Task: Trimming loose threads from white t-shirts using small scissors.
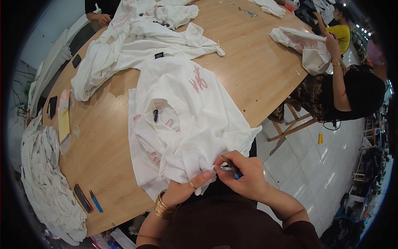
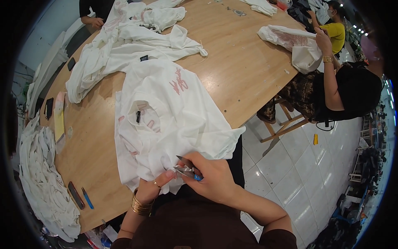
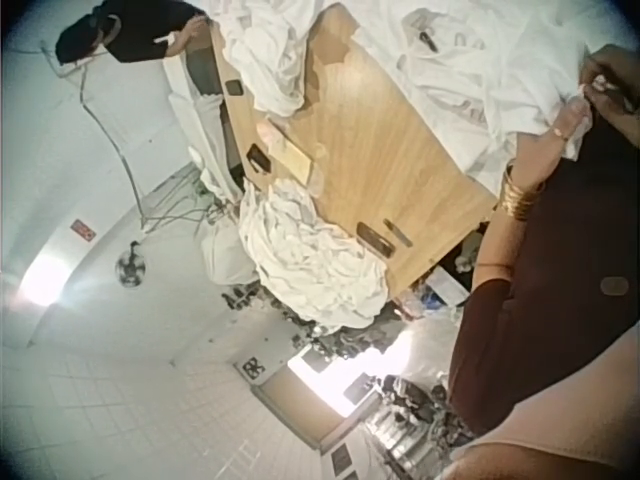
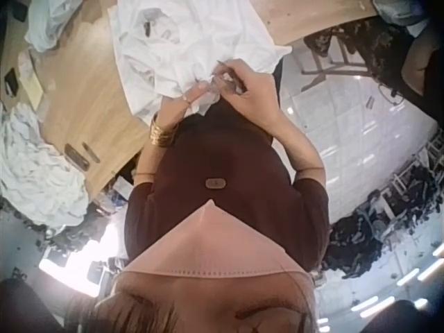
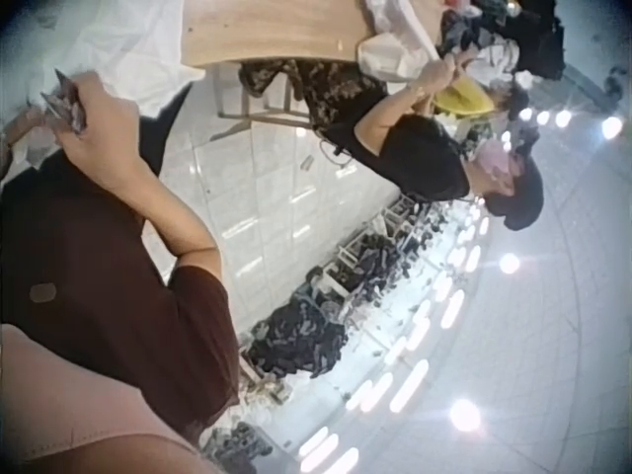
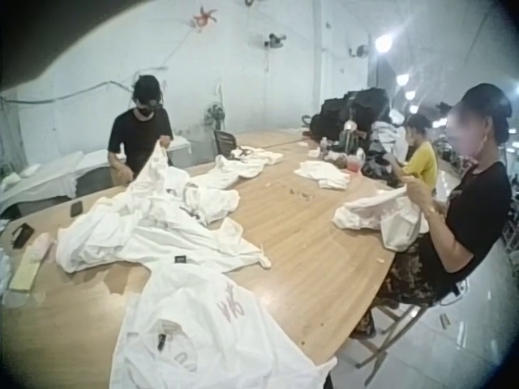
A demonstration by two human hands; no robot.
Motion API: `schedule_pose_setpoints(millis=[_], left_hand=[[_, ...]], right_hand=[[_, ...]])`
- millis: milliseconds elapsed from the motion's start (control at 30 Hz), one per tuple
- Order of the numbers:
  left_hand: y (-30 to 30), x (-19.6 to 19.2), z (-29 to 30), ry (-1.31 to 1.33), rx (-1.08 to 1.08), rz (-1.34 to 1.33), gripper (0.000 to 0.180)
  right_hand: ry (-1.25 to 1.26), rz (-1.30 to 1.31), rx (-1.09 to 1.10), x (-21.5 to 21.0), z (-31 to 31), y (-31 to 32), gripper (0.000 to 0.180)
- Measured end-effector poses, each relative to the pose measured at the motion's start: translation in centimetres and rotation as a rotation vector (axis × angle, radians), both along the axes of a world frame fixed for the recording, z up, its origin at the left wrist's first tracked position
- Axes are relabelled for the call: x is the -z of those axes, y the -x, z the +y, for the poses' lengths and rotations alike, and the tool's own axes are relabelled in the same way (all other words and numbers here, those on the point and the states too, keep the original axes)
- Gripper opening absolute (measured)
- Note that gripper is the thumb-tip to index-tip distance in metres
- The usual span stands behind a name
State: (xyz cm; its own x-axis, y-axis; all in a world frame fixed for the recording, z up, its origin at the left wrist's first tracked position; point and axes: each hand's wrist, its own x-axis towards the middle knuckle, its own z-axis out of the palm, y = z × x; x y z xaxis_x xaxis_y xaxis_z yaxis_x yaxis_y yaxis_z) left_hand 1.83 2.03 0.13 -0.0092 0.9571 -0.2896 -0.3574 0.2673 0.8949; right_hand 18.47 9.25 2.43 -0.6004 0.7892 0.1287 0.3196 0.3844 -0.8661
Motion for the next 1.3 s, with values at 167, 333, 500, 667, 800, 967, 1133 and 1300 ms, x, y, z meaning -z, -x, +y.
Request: schedule_pose_setpoints(millis=[167,333,500,667,800,967,1133,1300], left_hand=[[0.2,-0.7,0.1,0.027,-0.006,0.031,0.026],[0.9,-0.3,-0.1,0.047,0.002,-0.041,0.028],[1.0,-0.2,-0.2,0.05,0.023,-0.052,0.03],[0.8,-0.5,-0.1,0.073,-0.049,-0.11,0.031],[0.7,-0.5,-0.2,0.069,-0.128,-0.115,0.03],[1.1,-0.1,-0.3,0.048,-0.055,-0.081,0.028],[1.1,-0.1,-0.3,0.019,-0.02,-0.063,0.027],[1.0,-0.2,-0.4,0.038,-0.028,-0.076,0.031]], right_hand=[[-0.182,-0.02,-0.047,0.1,0.6,-0.1,0.027],[-0.114,-0.056,-0.005,-0.1,0.8,0.2,0.026],[-0.123,-0.056,0.016,-0.1,0.8,0.3,0.027],[-0.117,-0.041,0.052,-0.7,0.5,0.5,0.028],[0.181,0.066,0.017,-2.3,0.1,-0.8,0.023],[0.8,-0.178,-0.274,-3.7,0.1,-0.5,0.022],[0.78,-0.169,-0.252,-3.4,0.0,-0.3,0.023],[0.779,-0.205,-0.259,-3.6,0.1,-0.2,0.024]])
